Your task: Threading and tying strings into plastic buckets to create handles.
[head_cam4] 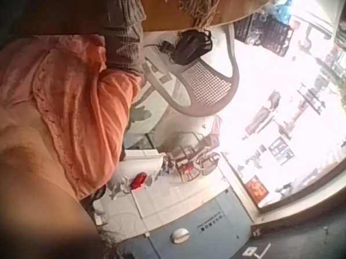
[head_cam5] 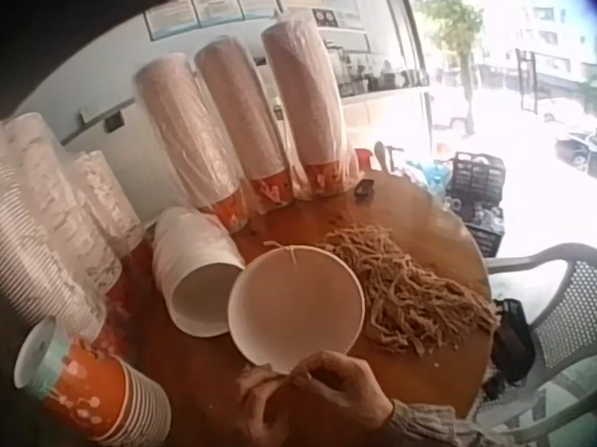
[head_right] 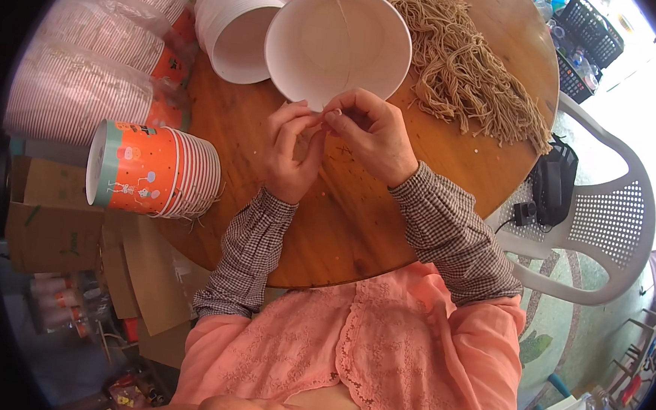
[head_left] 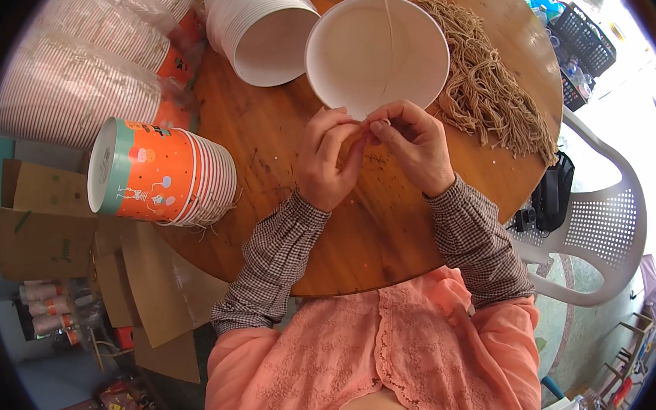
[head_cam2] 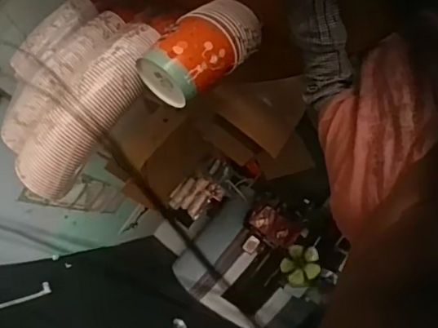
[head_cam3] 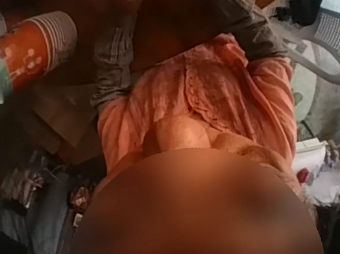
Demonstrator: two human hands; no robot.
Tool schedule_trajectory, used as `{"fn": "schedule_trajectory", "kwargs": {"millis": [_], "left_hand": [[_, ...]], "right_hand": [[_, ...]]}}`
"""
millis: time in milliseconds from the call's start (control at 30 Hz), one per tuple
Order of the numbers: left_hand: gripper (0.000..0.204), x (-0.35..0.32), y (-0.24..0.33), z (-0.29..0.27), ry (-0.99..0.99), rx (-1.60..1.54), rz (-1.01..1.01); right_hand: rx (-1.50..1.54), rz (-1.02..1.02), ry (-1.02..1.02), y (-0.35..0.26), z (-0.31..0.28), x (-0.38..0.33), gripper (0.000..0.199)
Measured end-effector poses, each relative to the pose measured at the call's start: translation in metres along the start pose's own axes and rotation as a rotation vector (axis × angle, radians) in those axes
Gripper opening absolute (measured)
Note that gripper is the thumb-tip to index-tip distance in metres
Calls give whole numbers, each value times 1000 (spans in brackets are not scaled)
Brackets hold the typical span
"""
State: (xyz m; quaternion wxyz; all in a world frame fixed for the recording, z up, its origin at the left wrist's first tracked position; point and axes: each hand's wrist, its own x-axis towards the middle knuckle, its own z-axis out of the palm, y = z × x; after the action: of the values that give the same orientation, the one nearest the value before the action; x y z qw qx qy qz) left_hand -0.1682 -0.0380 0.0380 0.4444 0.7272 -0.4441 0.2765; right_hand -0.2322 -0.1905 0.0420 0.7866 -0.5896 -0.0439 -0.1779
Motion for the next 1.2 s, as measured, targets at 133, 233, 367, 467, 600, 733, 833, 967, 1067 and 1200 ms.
{"fn": "schedule_trajectory", "kwargs": {"millis": [133,233,367,467,600,733,833,967,1067,1200], "left_hand": [[26,11,1,1,-96,153,94],[23,11,-1,7,-124,170,68],[21,10,-5,12,-140,123,24],[16,16,5,12,-90,82,11],[14,30,15,-4,-54,50,-23],[6,55,31,-14,10,-525,-638],[5,74,30,-20,38,-794,-647],[10,81,17,-26,-86,-725,-663],[16,82,13,-27,-136,-718,-616],[17,89,19,-29,-269,-677,-593]], "right_hand": [[-39,-5,0,-3,-2,-1,9],[-21,-7,2,-3,-4,-1,9],[-46,-29,18,-4,-4,-1,10],[-108,-18,48,-15,-4,-2,11],[-222,-192,29,-46,1,7,12],[-204,-210,38,-56,-1,21,12],[-207,-218,61,-59,-1,29,11],[-176,-201,81,-73,4,30,8],[-548,-254,53,-85,2,31,9],[-927,-676,-31,-97,-7,42,10]]}}
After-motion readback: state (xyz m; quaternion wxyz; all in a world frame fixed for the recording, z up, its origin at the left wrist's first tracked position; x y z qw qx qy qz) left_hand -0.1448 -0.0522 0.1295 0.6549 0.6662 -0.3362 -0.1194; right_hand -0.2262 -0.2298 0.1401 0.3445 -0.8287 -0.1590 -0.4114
